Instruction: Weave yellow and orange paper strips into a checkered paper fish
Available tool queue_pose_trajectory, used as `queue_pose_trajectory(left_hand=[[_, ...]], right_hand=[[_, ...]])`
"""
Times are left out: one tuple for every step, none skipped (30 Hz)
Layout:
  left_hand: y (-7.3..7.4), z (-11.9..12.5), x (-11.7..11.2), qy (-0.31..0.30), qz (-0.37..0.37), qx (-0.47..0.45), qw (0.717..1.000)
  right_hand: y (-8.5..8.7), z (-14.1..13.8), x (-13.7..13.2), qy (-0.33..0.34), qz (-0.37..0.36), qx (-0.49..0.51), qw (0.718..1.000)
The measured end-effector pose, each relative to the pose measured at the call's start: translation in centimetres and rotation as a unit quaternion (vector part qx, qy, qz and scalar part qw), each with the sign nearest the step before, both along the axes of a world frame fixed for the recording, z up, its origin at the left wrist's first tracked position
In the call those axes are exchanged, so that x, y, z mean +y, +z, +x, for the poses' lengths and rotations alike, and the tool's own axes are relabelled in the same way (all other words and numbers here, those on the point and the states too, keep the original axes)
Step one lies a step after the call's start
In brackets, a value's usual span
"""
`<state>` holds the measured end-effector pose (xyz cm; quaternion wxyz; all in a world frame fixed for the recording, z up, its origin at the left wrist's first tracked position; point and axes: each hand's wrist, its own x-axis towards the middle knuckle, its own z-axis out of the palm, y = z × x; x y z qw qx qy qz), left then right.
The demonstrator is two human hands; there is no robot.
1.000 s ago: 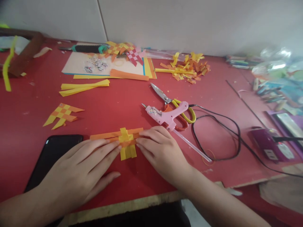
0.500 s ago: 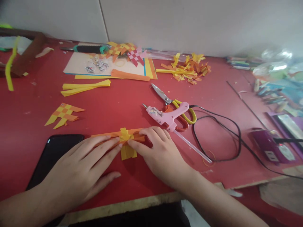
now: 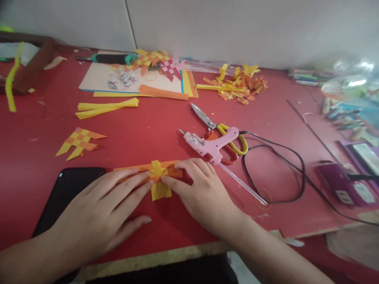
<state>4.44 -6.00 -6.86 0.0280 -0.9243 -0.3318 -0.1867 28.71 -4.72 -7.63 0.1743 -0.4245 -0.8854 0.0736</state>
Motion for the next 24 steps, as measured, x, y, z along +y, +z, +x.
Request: queue_pose_trajectory(left_hand=[[-0.01, 0.00, -0.01, -0.001, -0.001, 0.001, 1.000], [-0.01, 0.00, -0.03, -0.001, 0.000, 0.001, 1.000], [-0.01, 0.00, -0.05, -0.001, 0.001, 0.001, 1.000], [-0.01, 0.01, -0.07, -0.001, 0.002, 0.000, 1.000], [-0.01, 0.01, -0.09, 0.000, 0.002, -0.001, 1.000], [0.00, 0.03, -0.11, -0.001, 0.000, -0.002, 1.000], [0.00, 0.04, -0.13, -0.001, -0.002, -0.003, 1.000], [-0.01, 0.06, -0.14, 0.001, -0.005, -0.003, 1.000], [-0.03, 0.07, -0.15, 0.003, -0.008, -0.003, 1.000], [-0.06, 0.09, -0.15, 0.006, -0.010, -0.004, 1.000], [-0.10, 0.10, -0.15, 0.007, -0.011, -0.006, 1.000], [-0.15, 0.10, -0.16, 0.006, -0.012, -0.007, 1.000], [-0.20, 0.11, -0.16, 0.002, -0.012, -0.008, 1.000], [-0.24, 0.11, -0.17, -0.004, -0.012, -0.009, 1.000], [-0.28, 0.10, -0.18, -0.008, -0.012, -0.010, 1.000], [-0.30, 0.10, -0.19, -0.011, -0.012, -0.009, 1.000], [-0.32, 0.09, -0.21, -0.012, -0.014, -0.009, 1.000], [-0.33, 0.09, -0.23, -0.012, -0.015, -0.008, 1.000], [-0.33, 0.09, -0.25, -0.011, -0.015, -0.008, 1.000], [-0.33, 0.09, -0.27, -0.011, -0.016, -0.007, 1.000], [-0.33, 0.10, -0.29, -0.012, -0.015, -0.006, 1.000], [-0.34, 0.11, -0.30, -0.012, -0.014, -0.006, 1.000], [-0.34, 0.11, -0.30, -0.012, -0.013, -0.005, 1.000], [-0.35, 0.11, -0.31, -0.013, -0.012, -0.004, 1.000]], right_hand=[[0.01, -0.02, 0.00, 0.001, 0.001, 0.000, 1.000], [0.02, -0.03, 0.01, 0.002, 0.002, 0.001, 1.000], [0.04, -0.05, 0.02, 0.003, 0.004, 0.002, 1.000], [0.05, -0.07, 0.03, 0.003, 0.004, 0.003, 1.000], [0.07, -0.08, 0.05, 0.001, 0.004, 0.004, 1.000], [0.08, -0.09, 0.07, 0.000, 0.003, 0.007, 1.000], [0.09, -0.09, 0.09, 0.000, 0.002, 0.010, 1.000], [0.10, -0.09, 0.12, -0.001, 0.002, 0.012, 1.000], [0.10, -0.09, 0.13, -0.001, 0.002, 0.014, 1.000], [0.09, -0.07, 0.14, -0.002, 0.003, 0.015, 1.000], [0.08, -0.06, 0.15, -0.002, 0.004, 0.015, 1.000], [0.06, -0.04, 0.15, -0.003, 0.005, 0.014, 1.000], [0.03, -0.03, 0.14, -0.003, 0.006, 0.014, 1.000], [0.02, -0.03, 0.14, -0.003, 0.007, 0.014, 1.000], [0.01, -0.03, 0.14, -0.002, 0.007, 0.013, 1.000], [0.01, -0.04, 0.14, -0.002, 0.006, 0.013, 1.000], [0.02, -0.05, 0.16, -0.002, 0.004, 0.012, 1.000], [0.04, -0.06, 0.18, -0.003, 0.003, 0.012, 1.000], [0.06, -0.06, 0.21, -0.004, 0.002, 0.013, 1.000], [0.08, -0.05, 0.25, -0.004, 0.003, 0.015, 1.000], [0.08, -0.02, 0.29, -0.005, 0.005, 0.018, 1.000], [0.08, 0.01, 0.34, -0.005, 0.010, 0.023, 1.000], [0.06, 0.06, 0.38, -0.005, 0.015, 0.028, 0.999], [0.02, 0.10, 0.42, -0.005, 0.019, 0.032, 0.999]])
